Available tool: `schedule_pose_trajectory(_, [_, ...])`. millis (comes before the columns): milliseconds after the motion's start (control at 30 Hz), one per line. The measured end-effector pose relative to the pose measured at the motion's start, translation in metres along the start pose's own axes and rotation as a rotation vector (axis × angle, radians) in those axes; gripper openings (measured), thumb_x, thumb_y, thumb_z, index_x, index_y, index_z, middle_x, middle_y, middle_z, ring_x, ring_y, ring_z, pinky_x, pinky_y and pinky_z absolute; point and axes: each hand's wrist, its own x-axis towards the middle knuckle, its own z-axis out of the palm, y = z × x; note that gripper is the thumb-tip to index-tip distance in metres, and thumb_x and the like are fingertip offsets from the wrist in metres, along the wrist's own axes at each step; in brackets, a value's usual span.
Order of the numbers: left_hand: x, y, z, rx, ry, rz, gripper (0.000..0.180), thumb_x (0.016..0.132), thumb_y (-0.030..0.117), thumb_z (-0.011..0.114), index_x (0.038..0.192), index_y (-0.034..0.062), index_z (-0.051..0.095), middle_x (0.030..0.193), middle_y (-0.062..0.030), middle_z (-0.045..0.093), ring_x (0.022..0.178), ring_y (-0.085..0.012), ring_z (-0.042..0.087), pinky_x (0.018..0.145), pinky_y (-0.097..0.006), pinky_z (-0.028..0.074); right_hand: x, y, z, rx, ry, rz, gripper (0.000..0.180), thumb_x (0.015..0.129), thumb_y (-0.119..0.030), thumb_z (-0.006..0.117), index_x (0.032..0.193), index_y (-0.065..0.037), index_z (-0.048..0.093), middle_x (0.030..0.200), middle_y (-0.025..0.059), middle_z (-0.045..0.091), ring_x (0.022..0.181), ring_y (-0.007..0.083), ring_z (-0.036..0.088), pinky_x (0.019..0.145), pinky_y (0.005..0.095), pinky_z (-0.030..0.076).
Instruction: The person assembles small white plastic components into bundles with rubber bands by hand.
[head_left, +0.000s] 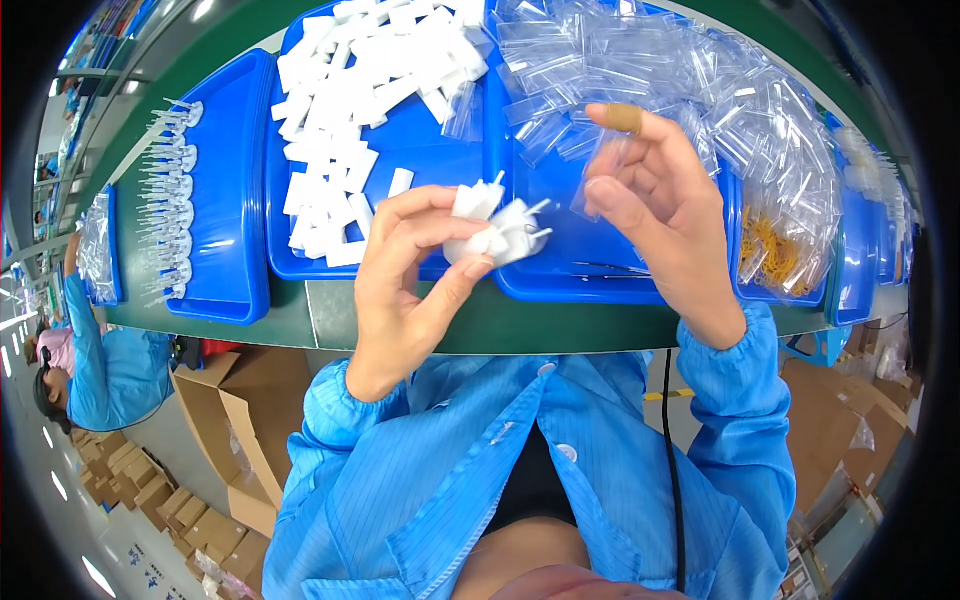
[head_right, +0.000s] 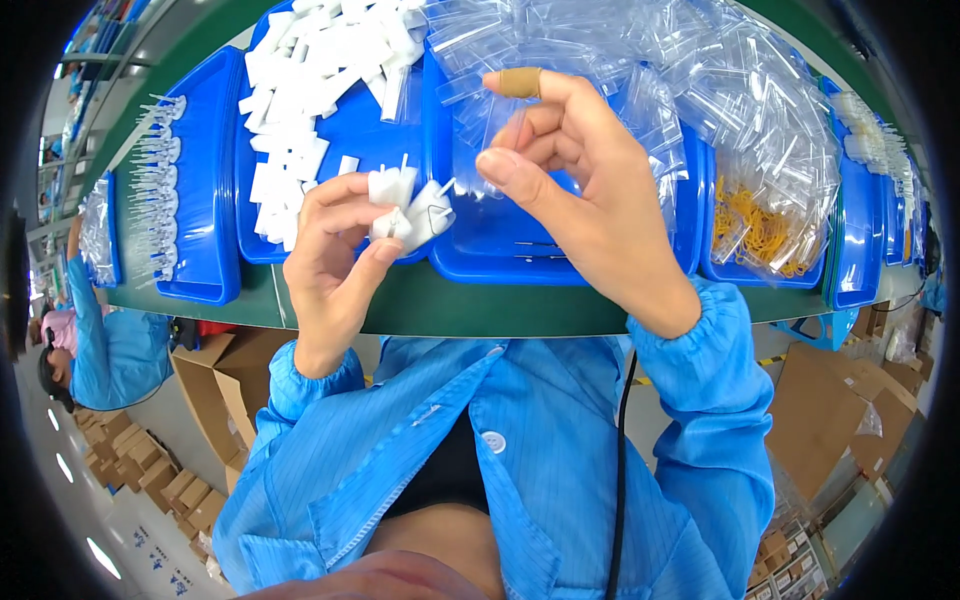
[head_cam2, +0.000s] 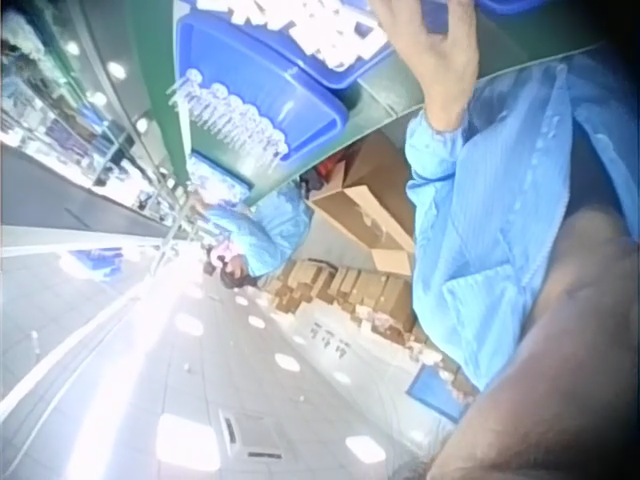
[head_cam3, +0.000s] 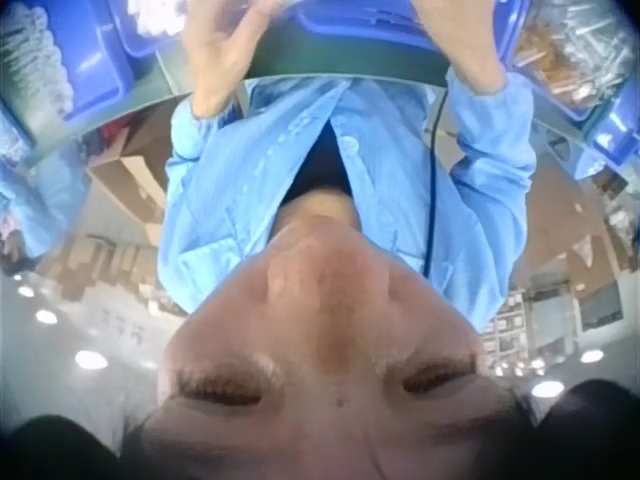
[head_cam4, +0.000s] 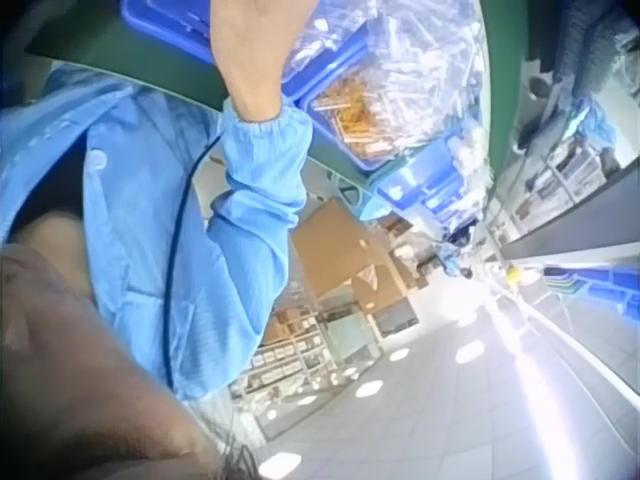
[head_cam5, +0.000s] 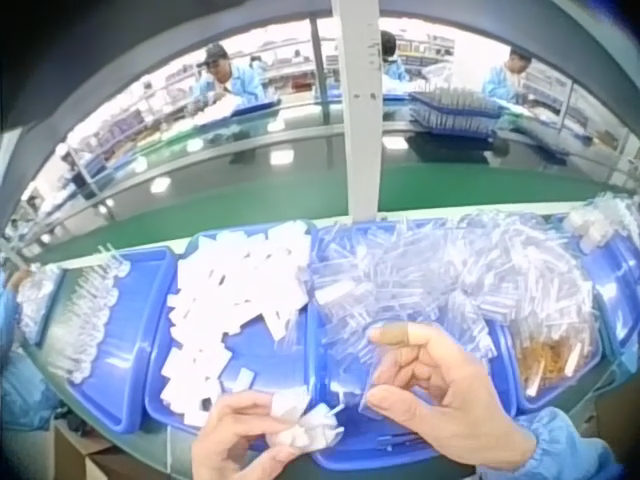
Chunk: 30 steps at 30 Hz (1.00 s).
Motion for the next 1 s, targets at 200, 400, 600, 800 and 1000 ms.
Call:
schedule_pose_trajectory(200, [0.004,0.019,0.018,-0.810,0.037,-0.362,0.035,0.084,-0.001,0.075,0.115,-0.0039,0.059,0.130,-0.0138,0.048,0.119,-0.0251,0.057,0.098,-0.039,0.054,-0.007,0.000,0.013,0.353,0.143,0.097,0.045,0.089,-0.016,0.075,0.124,-0.001,0.051,0.094,0.0060,0.064,0.087,0.0111,0.064,0.075,0.0247,0.051])
schedule_pose_trajectory(400, [-0.002,0.023,0.029,-0.387,0.036,-0.129,0.033,0.080,0.000,0.079,0.110,-0.0019,0.066,0.131,-0.0144,0.048,0.118,-0.0252,0.058,0.095,-0.037,0.056,-0.006,0.001,0.004,0.306,0.203,0.137,0.044,0.087,-0.018,0.077,0.120,-0.002,0.053,0.084,0.0041,0.066,0.079,0.0099,0.063,0.069,0.0235,0.050])
schedule_pose_trajectory(600, [-0.004,0.022,0.038,-0.193,0.037,-0.046,0.031,0.076,0.002,0.082,0.104,0.0017,0.072,0.125,-0.0151,0.057,0.109,-0.0243,0.062,0.088,-0.034,0.054,-0.009,0.007,0.011,0.121,0.276,-0.062,0.038,0.085,-0.017,0.079,0.111,-0.001,0.057,0.082,0.0038,0.064,0.079,0.0091,0.062,0.073,0.0237,0.049])
schedule_pose_trajectory(800, [-0.005,0.021,0.043,-0.339,0.035,-0.106,0.027,0.082,0.000,0.077,0.107,-0.0024,0.069,0.129,-0.0152,0.052,0.113,-0.0244,0.062,0.090,-0.033,0.057,-0.014,0.021,0.017,-0.003,0.283,-0.149,0.037,0.082,-0.017,0.082,0.104,-0.001,0.056,0.084,0.0045,0.062,0.080,0.0099,0.062,0.076,0.0252,0.050])
schedule_pose_trajectory(1000, [-0.006,0.018,0.045,-0.367,0.035,-0.104,0.027,0.083,-0.001,0.076,0.108,-0.0033,0.068,0.129,-0.0150,0.051,0.112,-0.0246,0.062,0.091,-0.034,0.057,-0.015,0.019,0.023,0.040,0.326,-0.149,0.041,0.080,-0.018,0.085,0.102,-0.001,0.056,0.095,0.0070,0.060,0.083,0.0113,0.063,0.075,0.0257,0.051])
